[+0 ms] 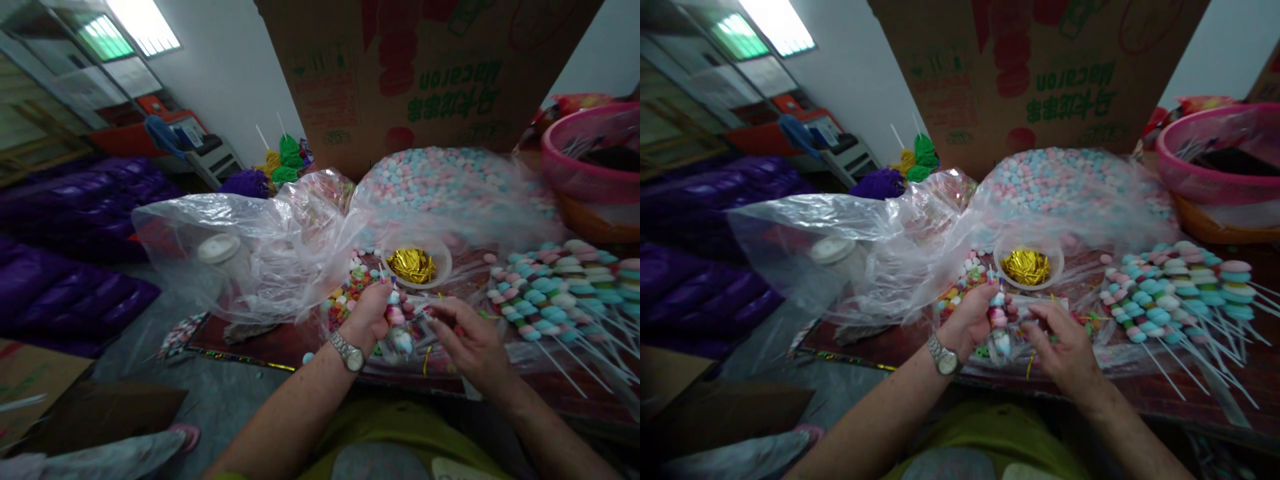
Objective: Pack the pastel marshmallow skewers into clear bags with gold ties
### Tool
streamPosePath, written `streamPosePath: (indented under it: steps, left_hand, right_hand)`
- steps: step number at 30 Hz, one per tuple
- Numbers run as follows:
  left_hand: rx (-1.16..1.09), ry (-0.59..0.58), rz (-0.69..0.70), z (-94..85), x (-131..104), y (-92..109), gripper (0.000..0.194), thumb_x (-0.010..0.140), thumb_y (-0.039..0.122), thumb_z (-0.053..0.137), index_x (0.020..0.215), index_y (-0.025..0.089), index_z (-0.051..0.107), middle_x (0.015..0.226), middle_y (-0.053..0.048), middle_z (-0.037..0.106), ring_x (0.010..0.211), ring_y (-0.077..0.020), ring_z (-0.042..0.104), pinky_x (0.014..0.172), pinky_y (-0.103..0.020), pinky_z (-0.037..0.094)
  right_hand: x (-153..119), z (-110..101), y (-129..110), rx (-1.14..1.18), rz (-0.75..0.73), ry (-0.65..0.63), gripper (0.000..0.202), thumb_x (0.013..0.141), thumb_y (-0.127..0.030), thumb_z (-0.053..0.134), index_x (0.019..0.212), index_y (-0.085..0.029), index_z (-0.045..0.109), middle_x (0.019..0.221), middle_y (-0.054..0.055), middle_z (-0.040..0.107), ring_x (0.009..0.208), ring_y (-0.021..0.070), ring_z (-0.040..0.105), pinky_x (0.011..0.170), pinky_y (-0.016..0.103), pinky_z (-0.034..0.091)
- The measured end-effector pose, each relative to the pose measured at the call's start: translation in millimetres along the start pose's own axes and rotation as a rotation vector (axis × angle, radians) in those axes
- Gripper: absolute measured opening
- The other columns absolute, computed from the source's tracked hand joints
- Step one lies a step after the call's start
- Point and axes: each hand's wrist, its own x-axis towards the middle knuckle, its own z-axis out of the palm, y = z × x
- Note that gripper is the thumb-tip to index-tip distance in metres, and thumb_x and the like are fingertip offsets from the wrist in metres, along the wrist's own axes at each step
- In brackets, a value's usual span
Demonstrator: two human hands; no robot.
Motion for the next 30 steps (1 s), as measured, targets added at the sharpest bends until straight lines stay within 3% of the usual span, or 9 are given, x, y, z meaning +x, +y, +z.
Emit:
streamPosePath:
  steps: [5,9,14,18,25,30]
  left_hand:
    - [-0.098,0.050,-0.066,-2.3,0,8,0.013,0.089,0.019,0.035,0.085,0.013,0.046,0.059,0.000,0.053,0.043,-0.0115,0.056,0.046,-0.027,0.052]
    - [-0.132,0.067,-0.082,1.3,-4,5,0.008,0.087,0.016,0.038,0.088,0.014,0.046,0.058,0.001,0.054,0.043,-0.0116,0.055,0.047,-0.027,0.053]
    - [-0.152,0.084,-0.112,2.5,-10,0,0.012,0.087,0.019,0.040,0.081,0.013,0.048,0.051,0.000,0.052,0.038,-0.0118,0.052,0.042,-0.024,0.050]
    - [-0.185,0.098,-0.098,2.6,-11,-4,0.012,0.088,0.021,0.040,0.081,0.015,0.047,0.051,0.001,0.052,0.037,-0.0111,0.051,0.044,-0.024,0.049]
    - [-0.226,0.110,-0.082,2.0,-7,-15,0.010,0.088,0.021,0.040,0.080,0.016,0.045,0.052,0.004,0.050,0.038,-0.0094,0.051,0.047,-0.024,0.050]
    - [-0.244,0.109,-0.092,-0.3,-11,-21,0.016,0.088,0.022,0.039,0.075,0.016,0.044,0.051,0.004,0.049,0.037,-0.0087,0.050,0.047,-0.023,0.049]
  right_hand:
    - [-24,8,6,-0.053,-0.259,-0.274,0.042,0.087,-0.030,0.057,0.126,-0.019,0.044,0.109,0.012,0.061,0.097,0.0231,0.059,0.078,0.033,0.052]
    - [-20,13,5,-0.048,-0.383,-0.306,0.033,0.091,-0.021,0.049,0.124,-0.018,0.045,0.103,0.012,0.064,0.094,0.0217,0.060,0.079,0.034,0.051]
    - [-18,18,-7,0.114,-0.217,-0.318,0.025,0.089,-0.020,0.052,0.114,-0.021,0.048,0.097,0.007,0.065,0.086,0.0180,0.061,0.073,0.028,0.051]
    - [-23,26,-11,0.121,-0.099,-0.287,0.017,0.087,-0.019,0.053,0.103,-0.022,0.052,0.081,0.002,0.062,0.069,0.0156,0.059,0.061,0.025,0.048]
    - [-38,40,-8,0.039,-0.160,-0.191,0.007,0.090,-0.017,0.047,0.095,-0.021,0.050,0.081,0.004,0.061,0.070,0.0161,0.058,0.062,0.023,0.046]
    - [-45,45,-11,0.038,-0.104,-0.191,0.007,0.090,-0.015,0.045,0.088,-0.020,0.049,0.071,0.001,0.055,0.062,0.0137,0.053,0.057,0.022,0.042]
